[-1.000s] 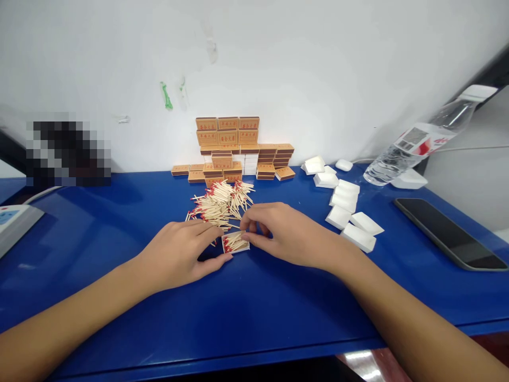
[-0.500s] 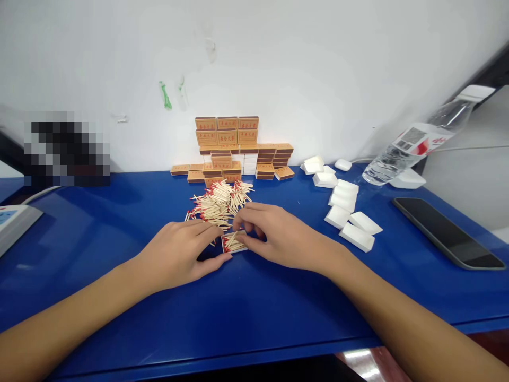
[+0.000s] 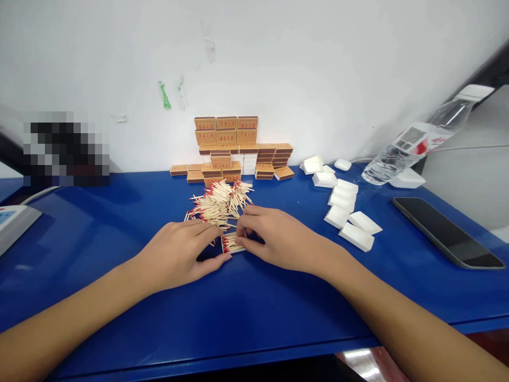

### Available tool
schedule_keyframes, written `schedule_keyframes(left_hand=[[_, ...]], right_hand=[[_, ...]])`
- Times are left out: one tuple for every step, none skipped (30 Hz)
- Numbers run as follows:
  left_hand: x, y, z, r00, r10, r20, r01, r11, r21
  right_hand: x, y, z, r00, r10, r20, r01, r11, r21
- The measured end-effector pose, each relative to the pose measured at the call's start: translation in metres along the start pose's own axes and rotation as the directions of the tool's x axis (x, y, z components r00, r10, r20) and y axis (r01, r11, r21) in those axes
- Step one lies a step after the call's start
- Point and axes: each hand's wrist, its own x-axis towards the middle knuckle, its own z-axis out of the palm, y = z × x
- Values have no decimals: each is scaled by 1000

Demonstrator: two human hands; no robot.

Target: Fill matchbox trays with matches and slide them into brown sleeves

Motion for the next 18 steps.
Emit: schedule_keyframes(left_hand=[[0,0,0,1000,-1,4,1,1000,-3],[0,0,0,1000,-3,10,3,1000,-5],[0,1,-1,1000,-6,18,6,1000,-7],[0,1,-1,1000,-10,25,10,1000,-8],[0,1,-1,999,-12,29,13,1000,-7],[0,1,-1,999,-14,30,14,1000,-6],[1,1,-1,999,-14,30,14,1000,-4],[1,1,-1,999,-14,30,14,1000,-2],[1,0,-1,999,-12,30,12,1000,0],[0,0,-1,999,-10,31,10,1000,1],[0,0,-1,999,-8,32,8,1000,1],[0,0,-1,999,-6,32,6,1000,0],[0,0,-1,1000,-4,31,4,1000,-2],[0,0,-1,1000,-4,28,4,1000,-2],[0,0,-1,1000,-5,27,5,1000,0],[1,0,-1,1000,-7,28,7,1000,3],[1,1,-2,1000,-9,29,8,1000,6],[1,1,-2,999,-12,33,11,1000,10]], right_hand=[[0,0,0,1000,4,0,-4,1000,-2],[1,0,1,1000,5,-4,-5,1000,-3],[1,0,1,1000,3,-10,-3,1000,-4],[1,1,2,1000,-2,-14,2,1000,-1],[1,2,2,1000,-7,-15,7,1000,7],[1,3,1,1000,-13,-13,13,1000,19],[1,3,1,1000,-19,-11,19,999,36],[1,3,0,1000,-24,-8,24,998,56],[1,4,-1,1000,-28,-8,28,997,75],[1,3,-2,999,-30,-11,31,995,92],[2,3,-3,999,-27,-17,28,994,104],[2,3,-3,1000,-15,-26,18,994,108],[2,2,-4,999,-1,-36,5,995,105],[2,2,-4,999,11,-42,-7,995,95],[1,3,-3,999,21,-47,-17,997,81],[1,3,-3,998,26,-49,-23,998,66],[0,3,-2,999,24,-49,-21,998,53],[0,4,-2,999,18,-46,-16,999,44]])
